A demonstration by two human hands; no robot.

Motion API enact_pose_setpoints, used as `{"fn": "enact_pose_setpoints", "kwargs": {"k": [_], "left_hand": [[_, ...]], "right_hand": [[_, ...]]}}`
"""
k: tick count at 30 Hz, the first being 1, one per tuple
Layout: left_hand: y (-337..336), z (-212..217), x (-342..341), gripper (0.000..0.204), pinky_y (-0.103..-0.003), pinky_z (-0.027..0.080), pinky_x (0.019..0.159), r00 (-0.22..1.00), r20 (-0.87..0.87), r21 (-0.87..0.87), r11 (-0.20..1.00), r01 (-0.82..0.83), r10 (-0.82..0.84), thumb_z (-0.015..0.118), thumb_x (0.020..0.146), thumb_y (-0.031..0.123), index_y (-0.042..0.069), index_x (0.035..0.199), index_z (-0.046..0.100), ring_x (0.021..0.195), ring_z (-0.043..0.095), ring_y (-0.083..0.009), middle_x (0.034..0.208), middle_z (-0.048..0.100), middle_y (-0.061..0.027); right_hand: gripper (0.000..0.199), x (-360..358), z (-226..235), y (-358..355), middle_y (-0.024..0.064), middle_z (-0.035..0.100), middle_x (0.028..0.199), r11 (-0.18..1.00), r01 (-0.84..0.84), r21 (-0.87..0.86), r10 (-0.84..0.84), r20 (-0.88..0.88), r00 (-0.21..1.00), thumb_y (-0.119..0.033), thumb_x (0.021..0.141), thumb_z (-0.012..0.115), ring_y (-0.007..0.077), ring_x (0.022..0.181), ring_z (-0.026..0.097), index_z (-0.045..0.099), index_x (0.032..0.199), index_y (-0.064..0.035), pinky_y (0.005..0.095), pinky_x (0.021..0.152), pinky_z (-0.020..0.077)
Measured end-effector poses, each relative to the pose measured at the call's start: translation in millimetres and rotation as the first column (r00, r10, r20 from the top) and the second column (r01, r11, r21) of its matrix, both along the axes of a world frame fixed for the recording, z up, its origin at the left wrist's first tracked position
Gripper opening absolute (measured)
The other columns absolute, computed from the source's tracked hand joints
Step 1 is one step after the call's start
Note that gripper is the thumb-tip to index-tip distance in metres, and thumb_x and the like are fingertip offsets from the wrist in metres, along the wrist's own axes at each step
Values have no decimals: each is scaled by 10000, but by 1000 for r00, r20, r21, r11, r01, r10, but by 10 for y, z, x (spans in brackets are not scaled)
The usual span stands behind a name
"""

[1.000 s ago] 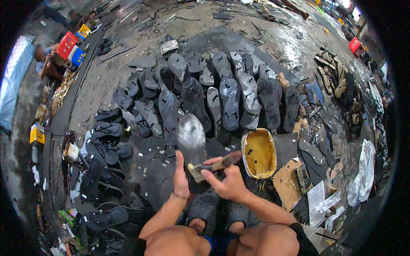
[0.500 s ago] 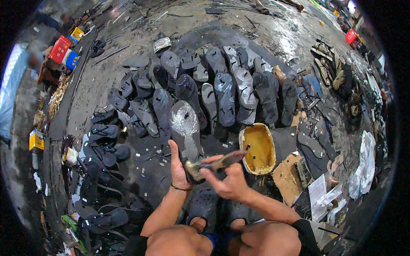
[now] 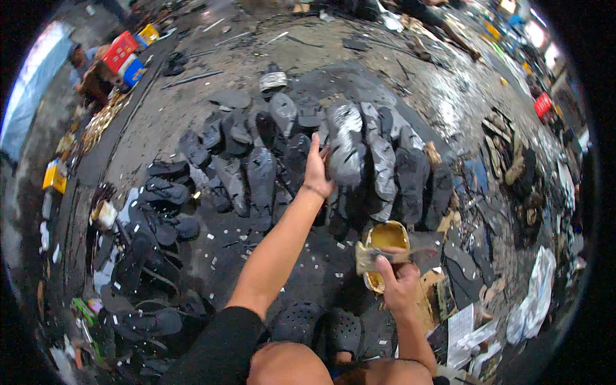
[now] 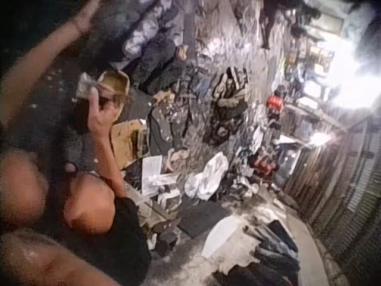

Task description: The person pours a yellow liquid from a large container into a small bowl, then uses a brush to apply the liquid to the soles of multiple black flip-flops. The person works one at a time, dipping the brush and coating each sole before placing it back on the floor.

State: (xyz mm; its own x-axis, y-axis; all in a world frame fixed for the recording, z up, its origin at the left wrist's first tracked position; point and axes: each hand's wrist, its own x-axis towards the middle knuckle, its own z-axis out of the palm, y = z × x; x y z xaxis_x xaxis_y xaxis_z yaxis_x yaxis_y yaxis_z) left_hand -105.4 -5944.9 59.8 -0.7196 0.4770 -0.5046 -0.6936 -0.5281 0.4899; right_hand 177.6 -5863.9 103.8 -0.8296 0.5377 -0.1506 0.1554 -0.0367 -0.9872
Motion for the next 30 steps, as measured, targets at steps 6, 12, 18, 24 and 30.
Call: {"fn": "enact_pose_setpoints", "kwargs": {"k": [6, 12, 18, 24, 30], "left_hand": [[-1083, -752, 959, 292, -291, 506, 876, 710, -674, -531, 803, -271, -205, 647, 972, 264, 14, 1108, 711, 1014, 635, -120, 1080, 715, -51], [-2843, 318, 1198, 433, -419, 430, 1026, 475, -518, -657, -25, -754, -712, 709, 868, 305, 20, 1191, 658, 1198, 565, -361, 1175, 674, -164], [-5200, 310, 1618, 799, -499, 294, 1098, 948, 171, 8, -961, -275, -270, 781, 743, 270, -40, 1395, 437, 1244, 481, -313, 1278, 563, -153], [-2963, 1005, 1557, 485, -439, 434, 1081, 10, -356, -495, 180, -850, -934, 622, 774, 39, 39, 1258, 617, 1261, 527, -315, 1313, 576, -138], [-3012, -578, 2705, 768, -402, 431, 1108, -46, -222, -964, 226, -140, -974, 622, 685, -96, 27, 1418, 429, 1307, 500, -335, 1473, 423, -163]], "right_hand": [[233, 524, -651, 603, 108, 683, 1024, 823, 16, 568, -202, 266, 943, -120, 930, 679, 170, 950, 626, 655, 1108, 29, 315, 850, 501], [316, 442, -831, 770, 155, 687, 1062, 678, 163, 717, -228, -5, 974, -209, 929, 689, 273, 958, 654, 645, 1138, 24, 383, 852, 506], [440, 953, -805, 644, 218, 633, 1060, 574, -590, 568, 15, 713, 701, -253, 812, 775, 397, 986, 613, 613, 1122, 14, 454, 890, 474], [362, 1010, -564, 674, 224, 628, 985, 677, -329, 659, -149, 559, 815, -192, 826, 744, 434, 888, 597, 599, 1087, 15, 479, 801, 467], [271, 1054, -584, 415, 267, 647, 860, 647, -341, 682, -65, 496, 866, -187, 847, 730, 474, 758, 597, 634, 983, 28, 466, 690, 480]]}}
